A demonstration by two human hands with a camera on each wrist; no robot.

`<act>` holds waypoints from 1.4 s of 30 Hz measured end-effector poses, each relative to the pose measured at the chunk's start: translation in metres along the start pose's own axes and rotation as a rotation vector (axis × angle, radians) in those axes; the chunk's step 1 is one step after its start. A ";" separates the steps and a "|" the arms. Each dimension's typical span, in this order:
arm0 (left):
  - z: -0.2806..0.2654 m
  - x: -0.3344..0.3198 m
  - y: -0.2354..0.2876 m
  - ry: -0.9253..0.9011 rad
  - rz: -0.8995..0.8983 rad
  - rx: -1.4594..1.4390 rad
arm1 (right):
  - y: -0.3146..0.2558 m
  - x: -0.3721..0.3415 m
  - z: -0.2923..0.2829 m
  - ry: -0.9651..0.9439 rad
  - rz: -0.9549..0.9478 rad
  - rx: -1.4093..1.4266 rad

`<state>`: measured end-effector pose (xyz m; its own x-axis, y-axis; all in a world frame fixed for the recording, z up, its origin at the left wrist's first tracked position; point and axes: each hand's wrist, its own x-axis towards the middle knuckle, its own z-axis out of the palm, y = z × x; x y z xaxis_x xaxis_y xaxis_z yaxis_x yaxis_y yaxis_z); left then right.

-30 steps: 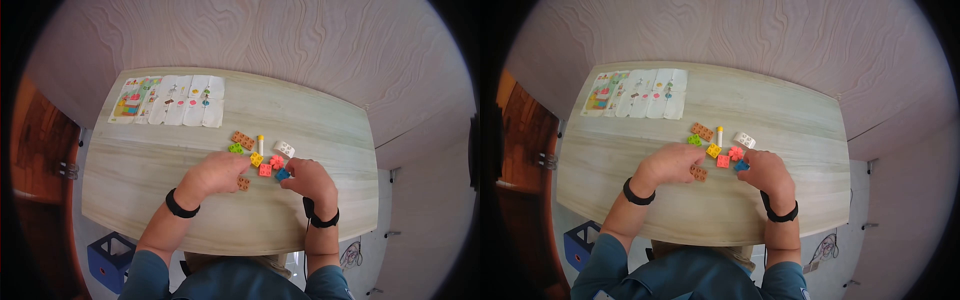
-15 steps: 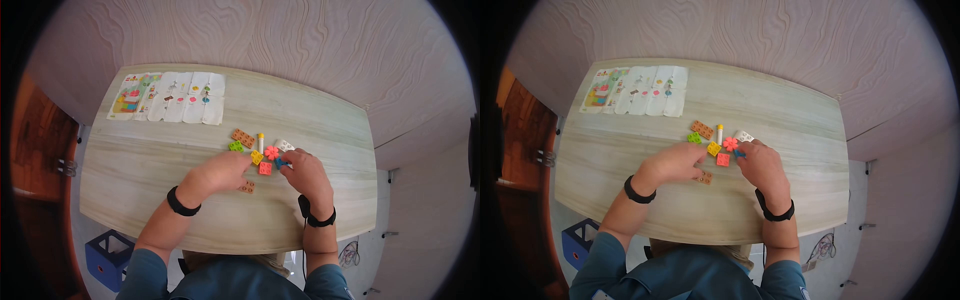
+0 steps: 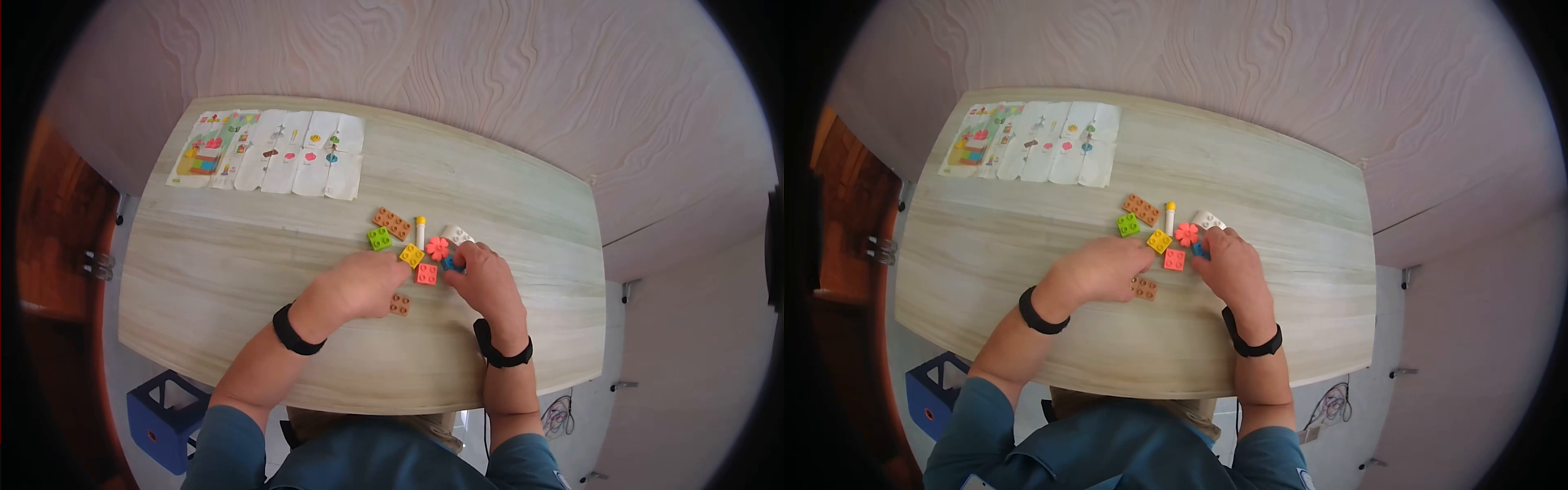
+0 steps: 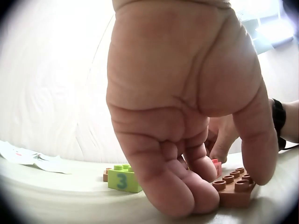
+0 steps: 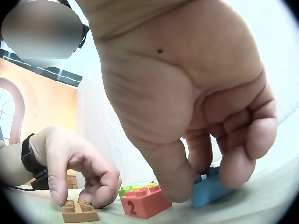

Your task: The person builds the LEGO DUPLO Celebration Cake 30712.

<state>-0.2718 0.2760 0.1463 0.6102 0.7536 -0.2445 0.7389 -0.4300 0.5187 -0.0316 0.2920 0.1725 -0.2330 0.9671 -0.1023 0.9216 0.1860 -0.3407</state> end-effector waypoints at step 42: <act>-0.018 -0.005 -0.011 -0.074 -0.006 -0.078 | -0.061 -0.041 0.034 -0.109 -0.444 0.292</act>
<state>-0.2877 0.2863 0.1569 0.6274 0.7159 -0.3064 0.7198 -0.3831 0.5789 -0.0888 0.2349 0.1659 -0.6255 0.7799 0.0197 0.6060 0.5016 -0.6174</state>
